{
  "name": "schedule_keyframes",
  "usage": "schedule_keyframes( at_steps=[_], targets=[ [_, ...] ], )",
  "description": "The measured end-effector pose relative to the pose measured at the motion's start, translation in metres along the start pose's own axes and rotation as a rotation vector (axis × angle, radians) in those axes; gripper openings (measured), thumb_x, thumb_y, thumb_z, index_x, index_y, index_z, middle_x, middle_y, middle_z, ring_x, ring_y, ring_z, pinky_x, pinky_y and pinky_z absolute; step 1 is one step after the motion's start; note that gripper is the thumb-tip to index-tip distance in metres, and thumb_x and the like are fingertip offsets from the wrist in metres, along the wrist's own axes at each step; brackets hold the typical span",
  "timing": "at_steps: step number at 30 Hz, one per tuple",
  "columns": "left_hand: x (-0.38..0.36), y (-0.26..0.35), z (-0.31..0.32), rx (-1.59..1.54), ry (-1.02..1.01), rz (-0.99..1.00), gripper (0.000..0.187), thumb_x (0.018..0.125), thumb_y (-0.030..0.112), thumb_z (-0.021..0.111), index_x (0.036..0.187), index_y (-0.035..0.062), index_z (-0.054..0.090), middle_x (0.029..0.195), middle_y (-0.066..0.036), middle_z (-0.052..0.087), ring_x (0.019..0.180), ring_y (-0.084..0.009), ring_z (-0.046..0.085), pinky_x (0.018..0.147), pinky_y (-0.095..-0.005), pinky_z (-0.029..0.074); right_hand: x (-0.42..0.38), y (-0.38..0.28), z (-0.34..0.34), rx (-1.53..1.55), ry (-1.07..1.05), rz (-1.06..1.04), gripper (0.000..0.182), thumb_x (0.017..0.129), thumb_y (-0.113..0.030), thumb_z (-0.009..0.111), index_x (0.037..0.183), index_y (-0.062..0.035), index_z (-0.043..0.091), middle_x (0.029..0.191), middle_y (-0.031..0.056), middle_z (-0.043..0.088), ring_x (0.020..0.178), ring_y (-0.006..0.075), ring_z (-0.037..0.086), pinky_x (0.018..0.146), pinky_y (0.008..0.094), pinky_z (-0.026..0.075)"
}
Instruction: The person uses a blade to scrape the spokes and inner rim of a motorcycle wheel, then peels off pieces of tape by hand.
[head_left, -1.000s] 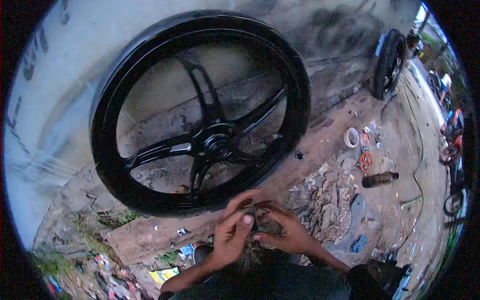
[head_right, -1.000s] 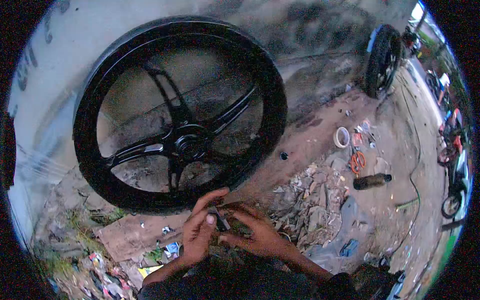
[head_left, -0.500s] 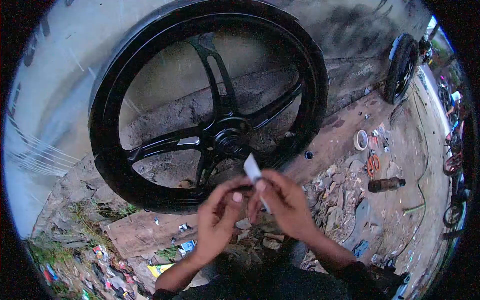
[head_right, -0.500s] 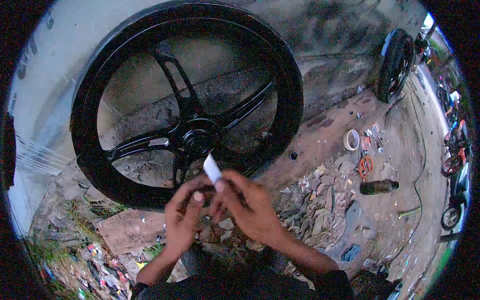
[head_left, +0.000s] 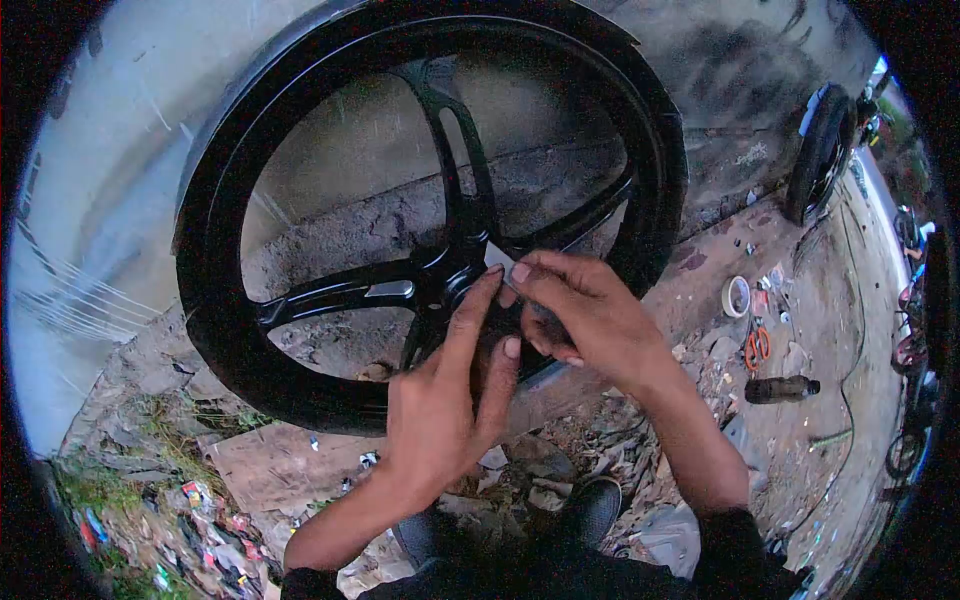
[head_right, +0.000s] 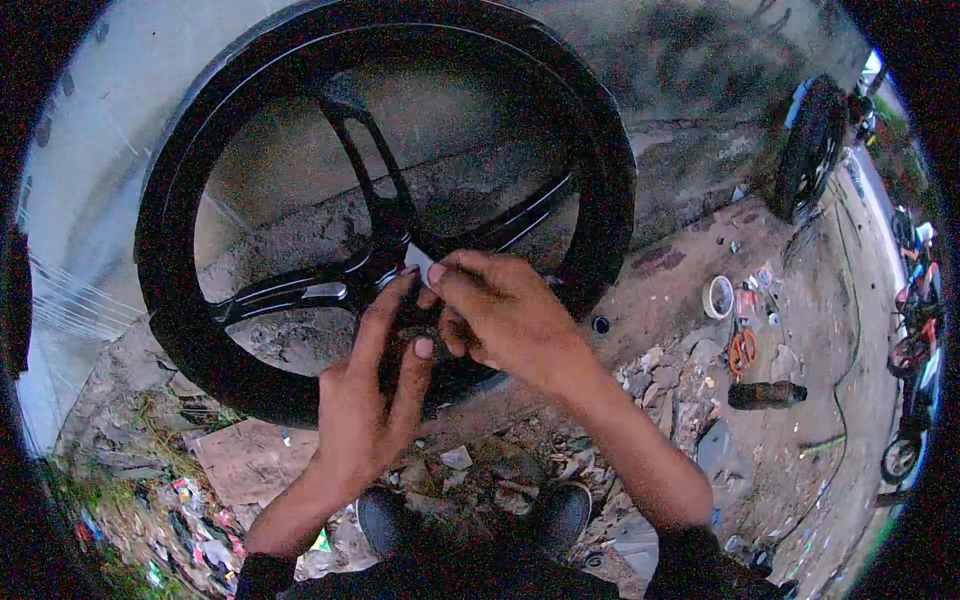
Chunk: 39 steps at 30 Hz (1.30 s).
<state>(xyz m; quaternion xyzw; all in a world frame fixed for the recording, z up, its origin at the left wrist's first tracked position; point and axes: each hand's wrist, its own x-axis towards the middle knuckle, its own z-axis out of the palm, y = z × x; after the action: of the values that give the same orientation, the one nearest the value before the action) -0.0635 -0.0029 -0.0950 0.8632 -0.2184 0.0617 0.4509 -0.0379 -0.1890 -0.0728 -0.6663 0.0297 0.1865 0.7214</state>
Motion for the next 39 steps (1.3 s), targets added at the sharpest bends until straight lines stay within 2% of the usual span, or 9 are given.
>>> schedule_keyframes(
  at_steps=[2, 8, 16, 20, 23, 26, 38, 39],
  targets=[
    [0.002, -0.004, 0.003, 0.037, 0.004, 0.025, 0.059, 0.099, 0.018, 0.061, 0.153, 0.0105, 0.039, 0.079, -0.024, 0.07, 0.068, -0.0381, 0.073, 0.059, -0.0454, 0.056, 0.004, -0.007, -0.004, -0.041, -0.038, 0.019, 0.032, 0.106, -0.034, 0.053, 0.101, -0.0044, 0.064, 0.061, 0.0006, 0.054, 0.048, 0.0068, 0.045, 0.042, 0.0239, 0.029],
    [0.004, -0.009, 0.006, 0.063, 0.01, 0.009, 0.062, 0.099, 0.02, 0.061, 0.155, 0.0108, 0.036, 0.077, -0.024, 0.069, 0.067, -0.0383, 0.072, 0.058, -0.0465, 0.055, 0.012, -0.013, -0.007, -0.044, -0.079, -0.004, 0.034, 0.105, -0.034, 0.054, 0.099, -0.003, 0.065, 0.056, 0.0003, 0.052, 0.043, 0.0075, 0.041, 0.04, 0.0241, 0.027],
    [0.003, -0.011, 0.004, 0.06, -0.019, -0.02, 0.064, 0.099, 0.022, 0.061, 0.156, 0.0133, 0.034, 0.078, -0.025, 0.07, 0.066, -0.0391, 0.072, 0.057, -0.0471, 0.055, 0.01, -0.02, -0.002, -0.045, -0.034, 0.061, 0.032, 0.105, -0.032, 0.054, 0.099, -0.0024, 0.065, 0.054, 0.0005, 0.05, 0.04, 0.0063, 0.038, 0.038, 0.0235, 0.026],
    [0.004, -0.015, 0.005, 0.05, 0.008, 0.035, 0.064, 0.099, 0.021, 0.061, 0.156, 0.0131, 0.034, 0.077, -0.025, 0.069, 0.066, -0.0396, 0.071, 0.057, -0.0475, 0.055, 0.012, -0.019, -0.004, -0.055, -0.05, 0.069, 0.031, 0.105, -0.03, 0.052, 0.1, -0.0019, 0.065, 0.056, 0.0016, 0.052, 0.04, 0.0077, 0.039, 0.038, 0.025, 0.026],
    [0.005, -0.014, 0.005, 0.028, 0.008, 0.03, 0.064, 0.099, 0.021, 0.061, 0.156, 0.0127, 0.034, 0.076, -0.026, 0.069, 0.066, -0.0397, 0.071, 0.057, -0.0476, 0.055, 0.011, -0.021, -0.002, -0.021, -0.037, 0.064, 0.031, 0.104, -0.033, 0.056, 0.099, -0.0029, 0.065, 0.054, -0.0004, 0.048, 0.04, 0.0052, 0.037, 0.038, 0.0226, 0.025],
    [0.004, -0.015, 0.005, 0.033, 0.003, 0.031, 0.064, 0.099, 0.021, 0.061, 0.156, 0.0119, 0.034, 0.075, -0.026, 0.069, 0.065, -0.0393, 0.072, 0.056, -0.047, 0.055, 0.012, -0.019, -0.005, -0.006, -0.048, 0.07, 0.031, 0.105, -0.03, 0.053, 0.099, -0.0017, 0.064, 0.058, 0.0015, 0.053, 0.041, 0.0077, 0.039, 0.039, 0.0246, 0.027],
    [0.002, -0.013, 0.005, 0.095, 0.003, 0.02, 0.063, 0.099, 0.021, 0.061, 0.156, 0.0113, 0.036, 0.073, -0.022, 0.07, 0.059, -0.0347, 0.071, 0.053, -0.0441, 0.055, 0.014, 0.003, -0.001, 0.006, -0.033, -0.08, 0.033, 0.107, -0.032, 0.051, 0.099, -0.0032, 0.064, 0.059, -0.0018, 0.051, 0.046, 0.005, 0.04, 0.042, 0.0222, 0.029],
    [0.002, -0.012, 0.005, 0.096, -0.005, 0.006, 0.062, 0.099, 0.02, 0.061, 0.155, 0.0113, 0.037, 0.081, -0.022, 0.07, 0.061, -0.0353, 0.071, 0.055, -0.0441, 0.055, 0.014, 0.004, 0.0, -0.004, -0.029, -0.095, 0.032, 0.107, -0.032, 0.051, 0.099, -0.0034, 0.063, 0.059, -0.002, 0.05, 0.047, 0.0049, 0.04, 0.042, 0.0223, 0.029]
  ],
)
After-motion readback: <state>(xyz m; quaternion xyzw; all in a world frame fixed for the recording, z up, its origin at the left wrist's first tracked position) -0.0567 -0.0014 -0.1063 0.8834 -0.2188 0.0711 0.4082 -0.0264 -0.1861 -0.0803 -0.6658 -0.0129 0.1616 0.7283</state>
